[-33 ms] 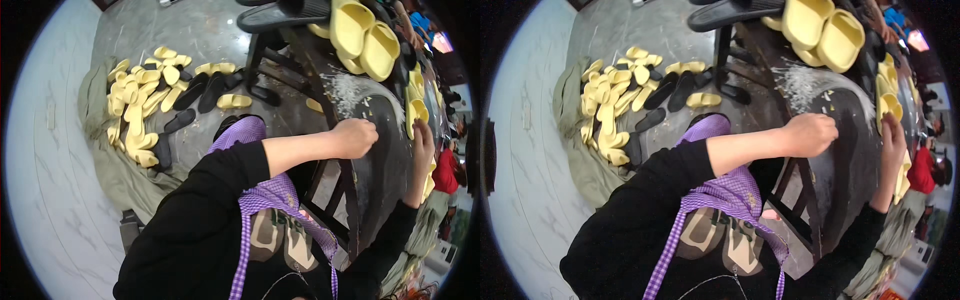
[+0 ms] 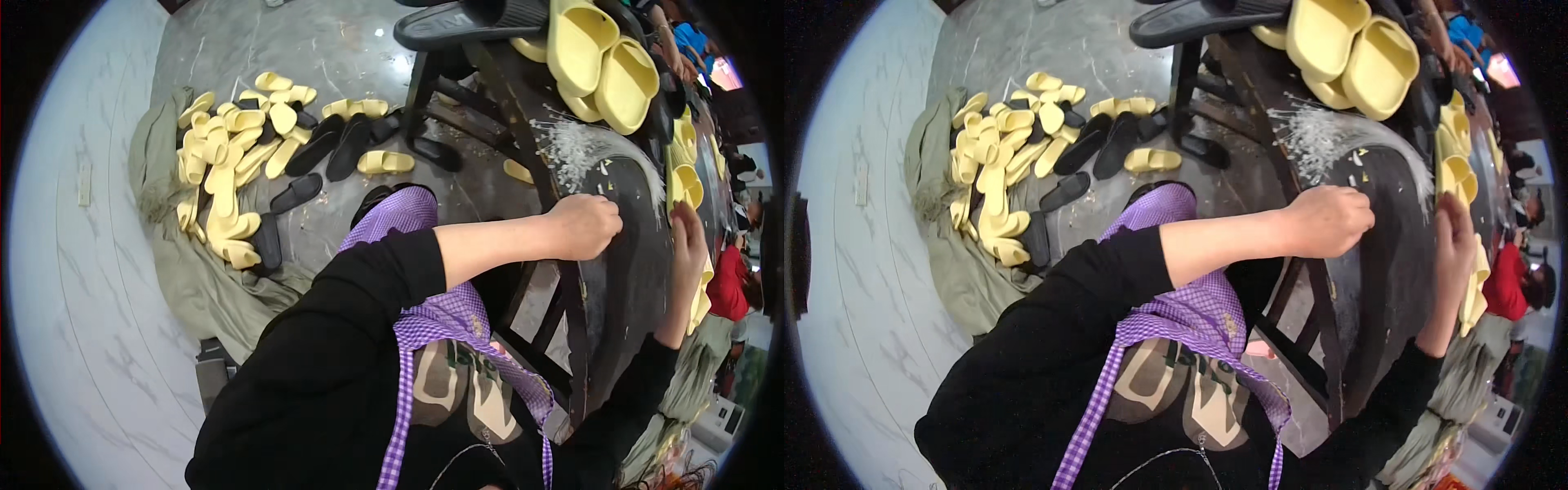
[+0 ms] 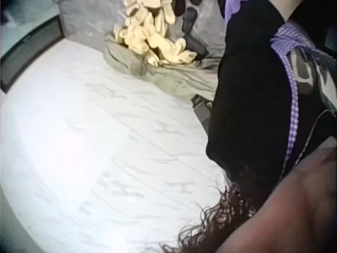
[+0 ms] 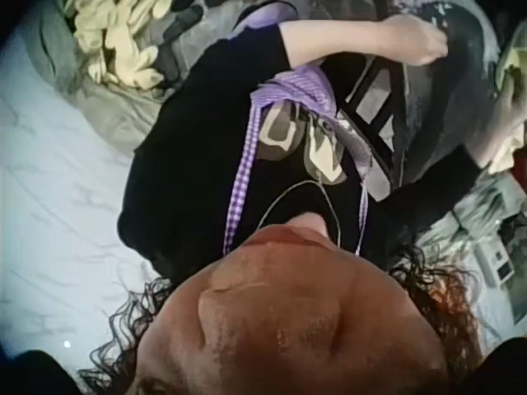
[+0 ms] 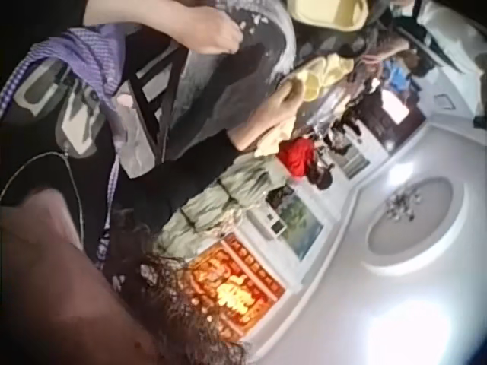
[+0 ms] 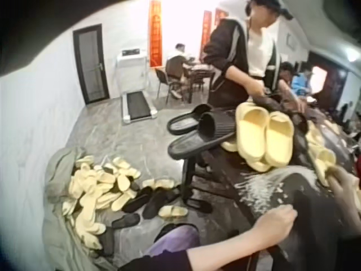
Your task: The person secures pairs of slippers together using plastic fasteners on a table by hand. The person then reaches down to sort and handle additional slippers scattered on the floor.
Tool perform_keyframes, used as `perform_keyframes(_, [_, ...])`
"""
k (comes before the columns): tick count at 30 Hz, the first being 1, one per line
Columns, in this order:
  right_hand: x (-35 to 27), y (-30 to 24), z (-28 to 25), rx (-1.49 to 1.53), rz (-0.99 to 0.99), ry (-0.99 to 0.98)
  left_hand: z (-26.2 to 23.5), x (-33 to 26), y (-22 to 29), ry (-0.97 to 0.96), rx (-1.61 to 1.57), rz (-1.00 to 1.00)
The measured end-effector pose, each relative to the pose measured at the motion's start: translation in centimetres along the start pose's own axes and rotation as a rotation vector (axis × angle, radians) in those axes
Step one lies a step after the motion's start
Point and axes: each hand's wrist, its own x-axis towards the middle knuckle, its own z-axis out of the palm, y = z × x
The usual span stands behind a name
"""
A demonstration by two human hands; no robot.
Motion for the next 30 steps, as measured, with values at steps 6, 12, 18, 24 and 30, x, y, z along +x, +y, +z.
perform_keyframes(6, [-8.9,-10.5,4.4,-0.02,0.084,-0.143,-0.8,-3.0,0.8,0.193,-0.387,0.006])
perform_keyframes(12, [-15.1,-15.4,10.9,0.438,0.328,-0.445,-3.9,-13.9,-1.7,-0.018,-0.408,-0.345])
perform_keyframes(18, [-13.9,-7.4,25.3,0.702,0.574,-0.555,-5.8,-23.2,-11.2,-0.765,-0.053,-0.8])
perform_keyframes(24, [-12.1,0.4,40.1,0.769,0.862,-0.479,-8.5,-27.7,-19.3,-0.815,0.058,-0.901])
perform_keyframes(30, [-9.0,7.5,52.1,0.72,1.019,-0.503,-10.0,-28.2,-28.6,-0.609,0.117,-1.066])
